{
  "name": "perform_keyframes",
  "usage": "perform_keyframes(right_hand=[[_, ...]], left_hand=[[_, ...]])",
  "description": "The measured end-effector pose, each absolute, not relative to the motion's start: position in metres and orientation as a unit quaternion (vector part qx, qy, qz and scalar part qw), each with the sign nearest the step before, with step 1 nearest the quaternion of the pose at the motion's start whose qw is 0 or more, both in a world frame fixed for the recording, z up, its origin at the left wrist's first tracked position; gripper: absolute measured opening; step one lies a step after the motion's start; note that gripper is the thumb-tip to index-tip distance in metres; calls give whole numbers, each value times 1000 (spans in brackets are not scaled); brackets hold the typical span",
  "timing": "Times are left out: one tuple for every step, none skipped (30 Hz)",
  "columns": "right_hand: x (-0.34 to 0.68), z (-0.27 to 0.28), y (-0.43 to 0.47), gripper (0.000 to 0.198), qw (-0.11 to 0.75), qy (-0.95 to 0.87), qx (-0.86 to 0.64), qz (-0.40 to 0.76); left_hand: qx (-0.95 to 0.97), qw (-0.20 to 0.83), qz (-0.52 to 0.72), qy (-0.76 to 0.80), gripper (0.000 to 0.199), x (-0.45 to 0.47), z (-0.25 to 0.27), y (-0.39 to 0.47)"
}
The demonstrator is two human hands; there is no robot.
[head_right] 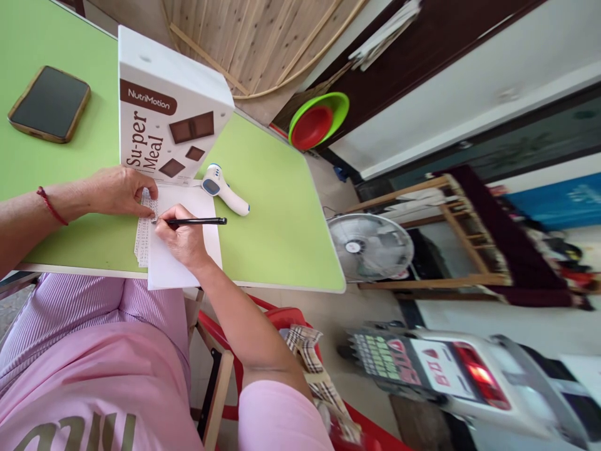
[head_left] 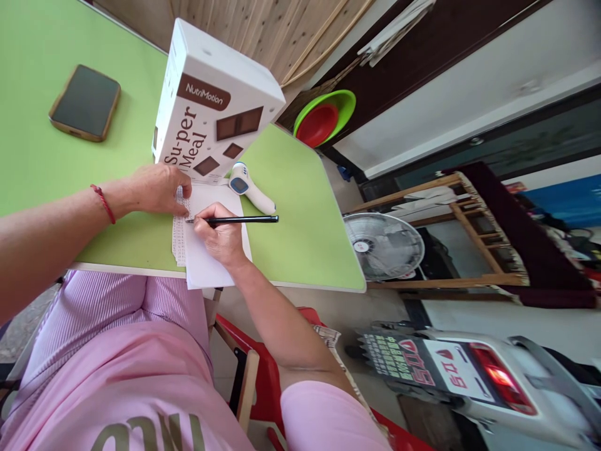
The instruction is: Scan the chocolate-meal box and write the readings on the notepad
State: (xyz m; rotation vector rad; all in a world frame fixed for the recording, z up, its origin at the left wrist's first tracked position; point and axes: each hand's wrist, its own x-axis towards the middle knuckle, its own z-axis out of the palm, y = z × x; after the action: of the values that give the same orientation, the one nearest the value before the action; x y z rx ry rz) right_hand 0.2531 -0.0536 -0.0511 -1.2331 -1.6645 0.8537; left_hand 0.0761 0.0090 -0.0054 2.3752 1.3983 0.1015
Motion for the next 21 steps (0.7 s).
perform_keyframes(right_hand=[[253, -51, -54, 13, 439, -667, -494, 344], [253, -51, -54, 13, 443, -666, -493, 343], [254, -52, -53, 14, 446, -666, -493, 340], [254, -52, -53, 14, 447, -666, -494, 335], [254, -52, -53, 14, 447, -667, -496, 331], [254, -52, -53, 14, 445, -669, -497, 327], [254, -52, -53, 14, 442, -671, -499, 324], [254, -52, -53, 14, 439, -673, -500, 322], [254, -52, -52, 15, 436, -675, -500, 323], [254, -52, -52, 15, 433, -677, -500, 325], [254, -52, -52, 16, 432, -678, -497, 327], [254, -52, -52, 16, 432, -678, -494, 331], [255, -52, -52, 15, 434, -678, -490, 335], [255, -52, -52, 15, 436, -677, -487, 337], [255, -52, -53, 15, 439, -676, -486, 338], [255, -52, -53, 14, 441, -675, -485, 338], [255, -52, -53, 14, 441, -675, -486, 338], [255, -52, -53, 14, 439, -676, -487, 337], [255, -53, -53, 15, 438, -676, -488, 337], [255, -53, -53, 15, 437, -676, -489, 337], [255, -53, -53, 15, 438, -675, -490, 336]], left_hand=[[845, 194, 37, 497, 47, 76, -5, 9], [845, 197, 38, 496, 47, 76, -6, 9], [844, 198, 40, 496, 47, 75, -6, 9], [844, 198, 41, 497, 47, 75, -6, 9], [844, 195, 42, 497, 46, 75, -6, 10], [845, 192, 44, 497, 45, 75, -7, 10], [846, 189, 45, 496, 44, 75, -7, 10], [848, 187, 47, 494, 44, 75, -7, 10], [848, 185, 49, 494, 43, 75, -8, 11], [849, 185, 51, 492, 43, 75, -8, 11], [850, 184, 52, 491, 43, 75, -8, 11], [850, 183, 53, 490, 43, 75, -7, 11], [851, 181, 54, 491, 43, 76, -7, 10], [851, 179, 53, 491, 42, 76, -7, 10], [851, 178, 50, 492, 42, 76, -6, 10], [851, 177, 48, 493, 42, 76, -6, 9], [850, 176, 47, 494, 42, 76, -5, 9], [850, 176, 46, 494, 42, 76, -5, 9], [850, 177, 46, 494, 41, 76, -5, 8], [850, 177, 48, 493, 41, 76, -6, 8], [851, 178, 50, 491, 41, 76, -6, 8]])
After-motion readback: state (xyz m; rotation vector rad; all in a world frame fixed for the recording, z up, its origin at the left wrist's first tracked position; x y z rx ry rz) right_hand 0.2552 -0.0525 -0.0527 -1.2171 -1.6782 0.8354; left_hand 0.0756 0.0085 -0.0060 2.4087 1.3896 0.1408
